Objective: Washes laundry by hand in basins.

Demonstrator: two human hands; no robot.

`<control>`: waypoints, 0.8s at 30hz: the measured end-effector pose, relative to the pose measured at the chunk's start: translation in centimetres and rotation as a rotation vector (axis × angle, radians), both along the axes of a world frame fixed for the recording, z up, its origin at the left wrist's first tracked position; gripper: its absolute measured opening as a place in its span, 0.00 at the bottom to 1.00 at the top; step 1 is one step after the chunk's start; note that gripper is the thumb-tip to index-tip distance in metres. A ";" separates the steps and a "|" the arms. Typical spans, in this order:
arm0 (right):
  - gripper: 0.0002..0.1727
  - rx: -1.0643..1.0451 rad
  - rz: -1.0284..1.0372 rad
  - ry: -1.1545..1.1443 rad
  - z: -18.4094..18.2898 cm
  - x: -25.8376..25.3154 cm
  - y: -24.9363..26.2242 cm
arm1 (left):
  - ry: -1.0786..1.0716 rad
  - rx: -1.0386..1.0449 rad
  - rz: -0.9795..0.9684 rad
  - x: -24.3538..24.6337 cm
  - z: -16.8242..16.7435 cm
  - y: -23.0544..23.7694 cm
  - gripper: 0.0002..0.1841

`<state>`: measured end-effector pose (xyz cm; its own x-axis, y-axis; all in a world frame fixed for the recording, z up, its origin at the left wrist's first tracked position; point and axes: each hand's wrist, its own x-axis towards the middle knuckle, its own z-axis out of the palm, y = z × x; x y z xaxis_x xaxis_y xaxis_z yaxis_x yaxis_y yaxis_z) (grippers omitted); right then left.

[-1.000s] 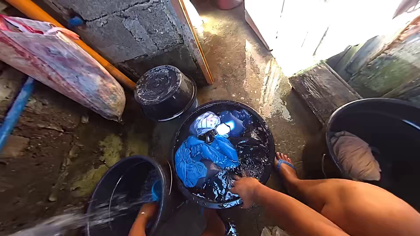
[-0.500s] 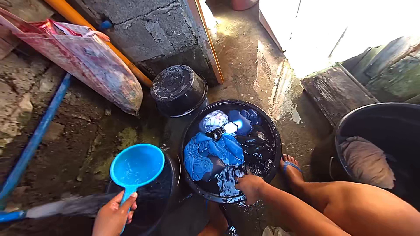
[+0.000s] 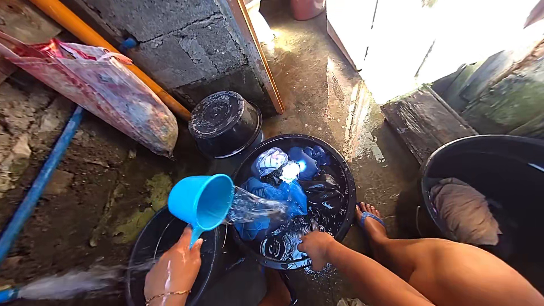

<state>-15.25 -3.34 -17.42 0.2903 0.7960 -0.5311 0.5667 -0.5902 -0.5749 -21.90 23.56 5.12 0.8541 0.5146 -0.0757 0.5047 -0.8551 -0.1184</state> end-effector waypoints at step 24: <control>0.38 0.000 0.022 0.004 1.0 0.1 -0.7 | 0.280 -0.519 -0.907 26.4 -18.0 -24.2 0.21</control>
<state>-15.12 -4.00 -16.47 0.2702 0.8023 -0.5322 0.5773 -0.5774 -0.5773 4.50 -0.66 -12.92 0.8188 -0.4518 -0.3543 -0.3305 -0.8754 0.3527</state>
